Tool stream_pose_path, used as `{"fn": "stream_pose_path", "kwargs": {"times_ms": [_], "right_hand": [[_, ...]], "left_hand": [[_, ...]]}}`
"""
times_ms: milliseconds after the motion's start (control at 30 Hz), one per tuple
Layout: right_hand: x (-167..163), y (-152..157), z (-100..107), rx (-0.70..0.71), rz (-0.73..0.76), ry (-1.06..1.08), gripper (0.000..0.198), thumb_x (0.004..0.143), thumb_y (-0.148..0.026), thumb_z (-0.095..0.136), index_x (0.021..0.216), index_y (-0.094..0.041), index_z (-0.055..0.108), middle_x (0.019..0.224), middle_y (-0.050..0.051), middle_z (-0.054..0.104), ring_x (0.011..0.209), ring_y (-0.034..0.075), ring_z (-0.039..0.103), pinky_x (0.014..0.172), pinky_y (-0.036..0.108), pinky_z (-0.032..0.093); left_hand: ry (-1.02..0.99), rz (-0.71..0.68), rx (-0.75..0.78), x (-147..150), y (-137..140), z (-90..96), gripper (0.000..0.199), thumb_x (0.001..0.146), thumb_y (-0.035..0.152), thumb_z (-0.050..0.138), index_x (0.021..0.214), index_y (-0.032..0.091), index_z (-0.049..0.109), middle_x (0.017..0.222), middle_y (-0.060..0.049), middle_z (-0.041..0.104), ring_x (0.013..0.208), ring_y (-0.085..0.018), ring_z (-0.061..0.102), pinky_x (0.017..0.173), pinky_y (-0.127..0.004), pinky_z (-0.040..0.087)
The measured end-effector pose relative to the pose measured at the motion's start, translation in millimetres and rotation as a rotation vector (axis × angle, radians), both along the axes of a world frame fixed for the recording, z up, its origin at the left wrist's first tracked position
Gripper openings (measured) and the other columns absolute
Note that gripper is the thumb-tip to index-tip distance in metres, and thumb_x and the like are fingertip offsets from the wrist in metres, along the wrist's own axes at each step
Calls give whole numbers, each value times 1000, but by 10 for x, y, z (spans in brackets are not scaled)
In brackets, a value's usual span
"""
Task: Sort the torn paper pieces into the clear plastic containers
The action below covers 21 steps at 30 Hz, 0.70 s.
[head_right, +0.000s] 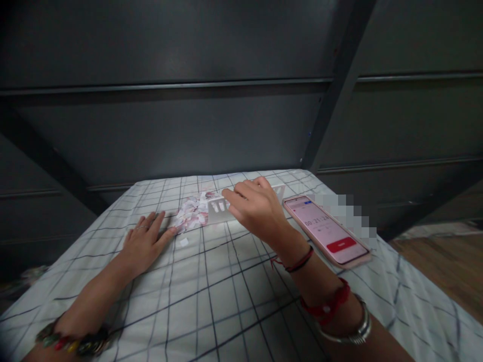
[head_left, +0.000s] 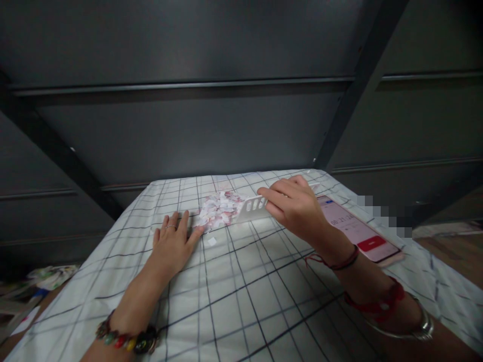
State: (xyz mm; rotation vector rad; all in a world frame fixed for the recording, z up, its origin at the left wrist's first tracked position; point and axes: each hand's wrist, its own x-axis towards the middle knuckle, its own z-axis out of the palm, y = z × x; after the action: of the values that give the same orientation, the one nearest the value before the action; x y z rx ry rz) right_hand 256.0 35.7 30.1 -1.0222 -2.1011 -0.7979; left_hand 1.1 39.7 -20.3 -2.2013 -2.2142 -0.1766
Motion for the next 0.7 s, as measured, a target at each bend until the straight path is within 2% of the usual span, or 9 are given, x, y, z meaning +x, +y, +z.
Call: {"fn": "stream_pose_path", "kwargs": {"times_ms": [200, 533, 700], "right_hand": [[-24, 5, -32, 18, 31, -29, 26, 86, -11, 40, 83, -15, 66, 68, 2, 58, 64, 12, 46, 65, 30, 29], [-56, -32, 6, -36, 36, -34, 26, 86, -12, 40, 82, -17, 66, 66, 1, 57, 63, 12, 43, 65, 30, 28], [-57, -42, 14, 11, 26, -26, 27, 85, -11, 40, 79, -17, 66, 65, 0, 57, 62, 12, 44, 65, 29, 29]], "left_hand": [[2, -8, -12, -15, 8, -7, 64, 89, 50, 26, 139, 11, 29, 144, -17, 26, 133, -35, 17, 101, -51, 23], [18, -13, 0, -17, 13, -14, 63, 89, 51, 27, 139, 12, 29, 144, -18, 26, 133, -36, 18, 101, -50, 22], [13, -21, 27, -26, 13, -26, 64, 89, 52, 26, 138, 12, 31, 144, -17, 28, 132, -36, 19, 101, -49, 23]]}}
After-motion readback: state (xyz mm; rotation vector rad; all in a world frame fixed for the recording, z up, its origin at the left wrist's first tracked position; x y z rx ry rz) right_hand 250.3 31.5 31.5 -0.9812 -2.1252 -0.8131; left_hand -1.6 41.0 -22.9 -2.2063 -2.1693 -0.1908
